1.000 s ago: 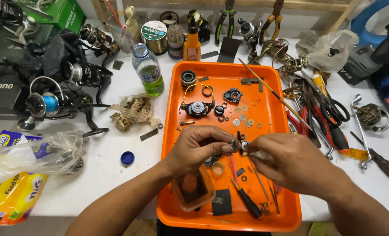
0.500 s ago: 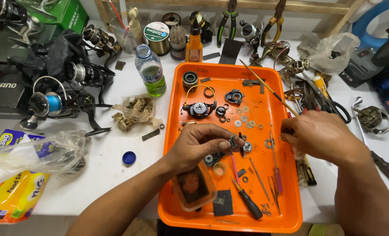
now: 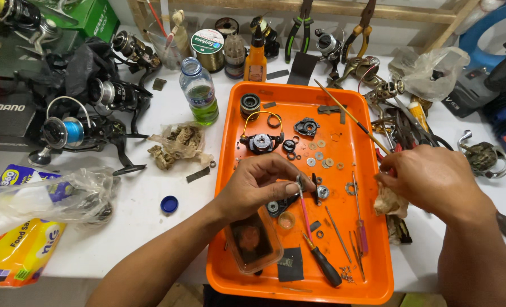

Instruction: The person cleans disassembled fishing reel parts on an orange tray. They use a brush to scrub components in a liquid container, wipe them with a cloth, and apply lubricant with a small brush to various gears and mechanisms.

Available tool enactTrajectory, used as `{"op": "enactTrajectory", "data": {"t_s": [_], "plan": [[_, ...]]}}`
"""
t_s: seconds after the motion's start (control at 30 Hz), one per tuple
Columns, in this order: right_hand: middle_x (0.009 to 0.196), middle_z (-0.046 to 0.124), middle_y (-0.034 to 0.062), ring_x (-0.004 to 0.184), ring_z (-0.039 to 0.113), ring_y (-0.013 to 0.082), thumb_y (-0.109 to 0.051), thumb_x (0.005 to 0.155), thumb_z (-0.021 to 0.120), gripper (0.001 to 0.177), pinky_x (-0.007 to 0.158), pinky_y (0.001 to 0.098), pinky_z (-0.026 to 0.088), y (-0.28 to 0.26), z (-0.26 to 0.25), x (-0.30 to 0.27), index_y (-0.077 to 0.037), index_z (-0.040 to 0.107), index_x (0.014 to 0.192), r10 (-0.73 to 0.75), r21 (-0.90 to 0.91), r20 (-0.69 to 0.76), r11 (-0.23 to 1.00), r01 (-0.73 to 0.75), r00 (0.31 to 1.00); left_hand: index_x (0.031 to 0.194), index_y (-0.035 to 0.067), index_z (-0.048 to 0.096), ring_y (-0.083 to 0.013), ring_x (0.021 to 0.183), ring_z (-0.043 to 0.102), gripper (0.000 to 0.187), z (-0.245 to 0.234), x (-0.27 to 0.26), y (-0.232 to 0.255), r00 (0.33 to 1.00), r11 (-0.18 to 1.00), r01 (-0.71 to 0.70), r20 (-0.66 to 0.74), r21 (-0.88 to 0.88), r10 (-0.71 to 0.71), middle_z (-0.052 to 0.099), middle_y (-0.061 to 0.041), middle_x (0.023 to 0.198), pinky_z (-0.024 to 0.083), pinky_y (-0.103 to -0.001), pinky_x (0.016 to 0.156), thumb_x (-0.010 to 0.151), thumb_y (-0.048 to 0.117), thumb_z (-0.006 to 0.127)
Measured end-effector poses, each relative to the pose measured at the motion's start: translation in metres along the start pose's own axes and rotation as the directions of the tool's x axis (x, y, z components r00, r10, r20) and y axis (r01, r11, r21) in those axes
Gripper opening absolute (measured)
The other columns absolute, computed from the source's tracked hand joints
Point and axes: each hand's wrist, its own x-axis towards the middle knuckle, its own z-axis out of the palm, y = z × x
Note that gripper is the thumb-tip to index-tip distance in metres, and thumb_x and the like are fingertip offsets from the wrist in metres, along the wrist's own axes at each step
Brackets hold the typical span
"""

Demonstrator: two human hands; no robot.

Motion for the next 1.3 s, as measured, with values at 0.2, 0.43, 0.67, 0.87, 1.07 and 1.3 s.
{"op": "enactTrajectory", "data": {"t_s": [0.2, 0.43, 0.67, 0.87, 1.07, 1.3], "plan": [[0.085, 0.073, -0.0037, 0.081, 0.069, 0.0239, -0.055, 0.088, 0.058, 0.029, 0.069, 0.0413, 0.052, -0.002, 0.026, 0.017, -0.028, 0.064, 0.095, -0.232, 0.242, -0.398, 0.907, 0.346, 0.887, 0.099, 0.006, 0.057, -0.0211, 0.1, 0.067, 0.011, -0.004, 0.006, 0.018, 0.994, 0.992, -0.097, -0.05, 0.076, 0.101, 0.068, -0.013, 0.104, 0.058, -0.033, 0.095, 0.092, 0.004, 0.065], [0.091, 0.074, 0.0015, 0.088, 0.069, 0.0264, -0.045, 0.093, 0.055, 0.026, 0.075, 0.0438, 0.052, -0.029, 0.034, 0.027, -0.025, 0.06, 0.109, -0.47, 0.19, -0.294, 0.825, 0.532, 0.832, 0.097, 0.008, 0.058, -0.0166, 0.097, 0.066, 0.011, -0.012, 0.009, 0.034, 0.993, 0.925, -0.054, -0.08, 0.376, 0.09, 0.067, -0.008, 0.099, 0.057, -0.026, 0.084, 0.091, 0.01, 0.067], [0.105, 0.064, 0.0063, 0.092, 0.063, 0.028, -0.026, 0.092, 0.06, 0.026, 0.079, 0.0411, 0.05, -0.053, 0.031, 0.006, -0.012, 0.061, 0.114, -0.634, 0.153, -0.671, 0.391, 0.908, 0.385, 0.098, 0.009, 0.062, -0.0096, 0.086, 0.065, 0.01, -0.017, 0.007, 0.047, 0.984, 0.841, -0.007, -0.148, 0.541, 0.103, 0.066, -0.002, 0.096, 0.057, -0.022, 0.083, 0.09, 0.013, 0.067], [0.093, 0.069, 0.0029, 0.08, 0.067, 0.0249, -0.028, 0.09, 0.066, 0.023, 0.071, 0.0396, 0.052, -0.058, 0.031, 0.007, -0.012, 0.065, 0.107, -0.561, 0.157, -0.731, 0.415, 0.896, 0.388, 0.095, 0.007, 0.062, -0.0159, 0.084, 0.064, 0.007, -0.011, 0.004, 0.068, 0.982, 0.658, -0.157, 0.047, 0.737, 0.182, 0.065, -0.006, 0.093, 0.056, -0.026, 0.079, 0.091, 0.009, 0.067], [0.08, 0.07, 0.0022, 0.069, 0.068, 0.0172, -0.019, 0.087, 0.069, 0.012, 0.061, 0.0311, 0.056, -0.062, 0.033, 0.015, -0.011, 0.068, 0.097, -0.436, 0.246, -0.788, 0.425, 0.871, 0.435, 0.094, 0.005, 0.059, -0.0276, 0.086, 0.063, 0.012, -0.014, 0.002, 0.039, 0.944, 0.42, -0.315, 0.233, 0.851, 0.235, 0.062, -0.009, 0.09, 0.052, -0.037, 0.076, 0.089, 0.0, 0.069], [0.079, 0.072, 0.0079, 0.073, 0.07, 0.0255, -0.011, 0.08, 0.072, 0.013, 0.06, 0.0369, 0.058, -0.066, 0.022, 0.003, -0.011, 0.071, 0.093, -0.579, 0.219, -0.687, 0.411, 0.885, 0.439, 0.103, 0.006, 0.065, -0.0327, 0.095, 0.068, 0.01, -0.013, 0.005, 0.032, 0.952, 0.501, -0.283, 0.177, 0.818, 0.248, 0.068, -0.012, 0.096, 0.057, -0.04, 0.079, 0.094, 0.004, 0.065]]}}
